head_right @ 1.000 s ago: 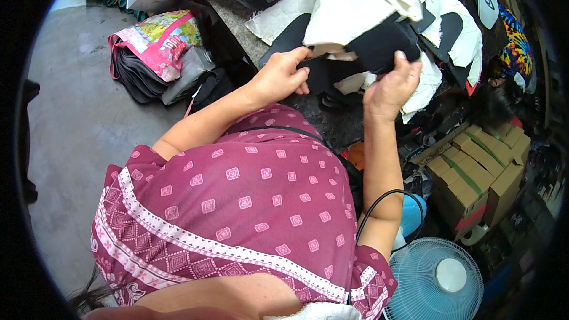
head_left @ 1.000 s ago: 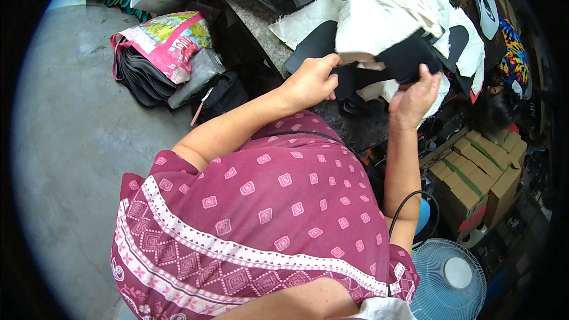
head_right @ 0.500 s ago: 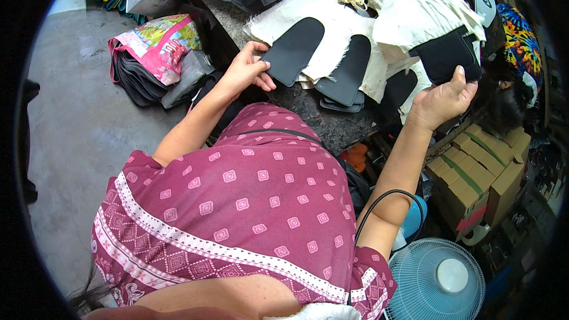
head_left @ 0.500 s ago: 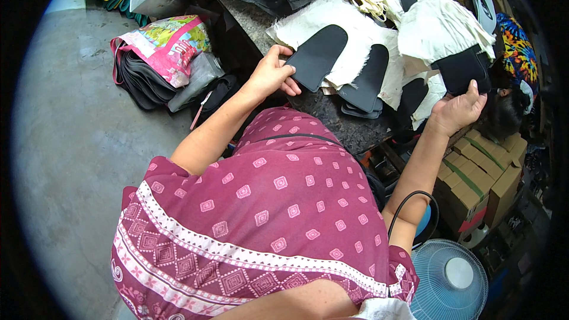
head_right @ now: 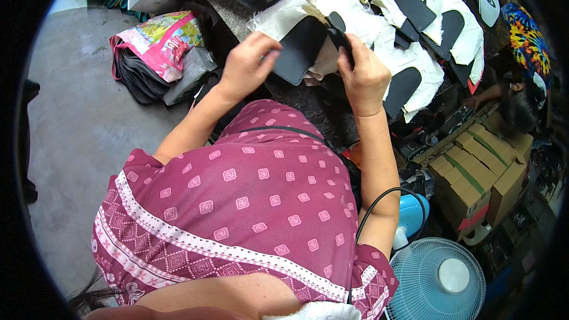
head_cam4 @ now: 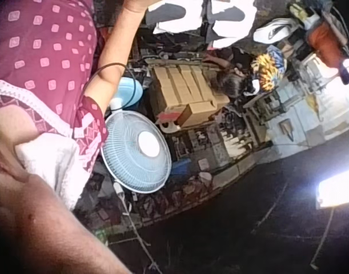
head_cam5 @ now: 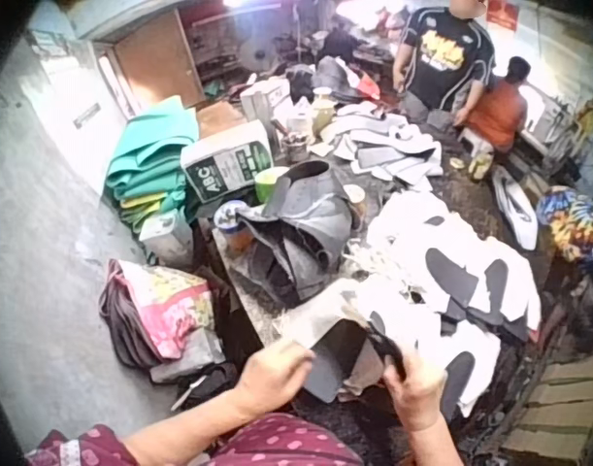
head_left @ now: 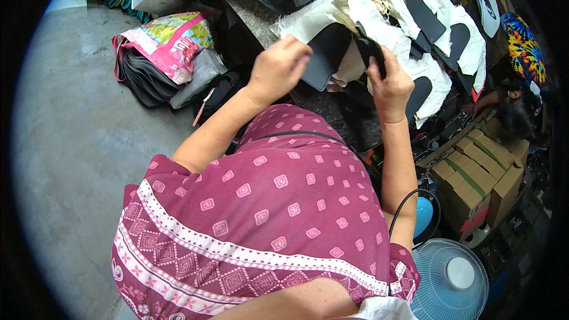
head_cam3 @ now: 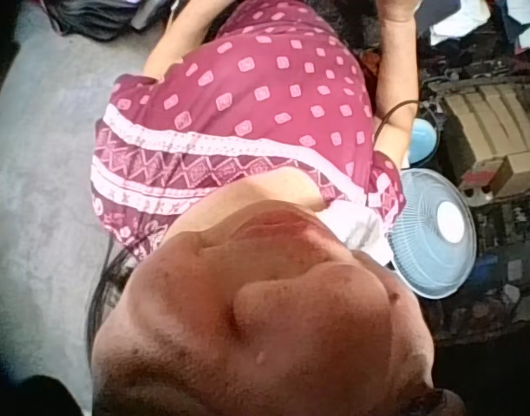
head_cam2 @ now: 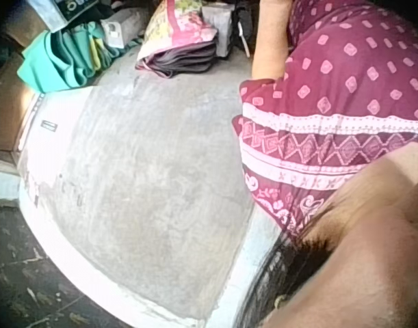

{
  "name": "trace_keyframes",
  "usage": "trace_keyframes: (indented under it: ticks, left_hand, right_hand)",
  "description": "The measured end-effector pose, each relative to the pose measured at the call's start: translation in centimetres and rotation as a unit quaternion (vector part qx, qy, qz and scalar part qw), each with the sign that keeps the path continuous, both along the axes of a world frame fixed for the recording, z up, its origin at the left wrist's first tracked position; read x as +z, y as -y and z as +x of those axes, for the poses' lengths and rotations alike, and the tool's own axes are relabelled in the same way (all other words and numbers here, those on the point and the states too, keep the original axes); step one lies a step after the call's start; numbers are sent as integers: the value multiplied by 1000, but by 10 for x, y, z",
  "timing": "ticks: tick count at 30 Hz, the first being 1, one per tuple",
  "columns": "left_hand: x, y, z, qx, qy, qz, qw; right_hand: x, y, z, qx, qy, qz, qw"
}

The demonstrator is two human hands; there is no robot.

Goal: The person repeatedly picks up black shoe insoles from a pile, separates them from white paper or fabric, and restacks them on the table. The hands handle the insoles one at a time, turning and aligning them while organizing the pile.

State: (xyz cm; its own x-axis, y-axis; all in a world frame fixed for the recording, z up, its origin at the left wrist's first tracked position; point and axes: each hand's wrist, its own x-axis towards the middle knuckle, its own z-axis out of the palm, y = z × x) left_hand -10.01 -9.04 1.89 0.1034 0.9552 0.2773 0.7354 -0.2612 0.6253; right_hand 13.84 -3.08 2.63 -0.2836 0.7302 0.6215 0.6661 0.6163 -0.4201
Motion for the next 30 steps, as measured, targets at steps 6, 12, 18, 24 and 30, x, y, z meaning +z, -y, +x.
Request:
trace_keyframes:
  ticks: [6,12,18,24,30]
  left_hand:
    - [-20,-2,28,-90,-106,5,990]
    - [-29,-7,43,-104,-201,10,974]
    - [-35,-14,48,-93,-193,2,977]
    - [-25,-6,27,-52,-2,-31,998]
    - [-5,1,-15,117,-169,-144,968]
  right_hand:
    - [28,-16,37,-131,-64,-40,989]
    - [45,-18,61,-163,-140,-11,977]
    - [41,-11,67,-177,-146,-27,973]
    - [45,-13,70,-170,-147,16,974]
    - [52,-7,57,-175,-42,80,980]
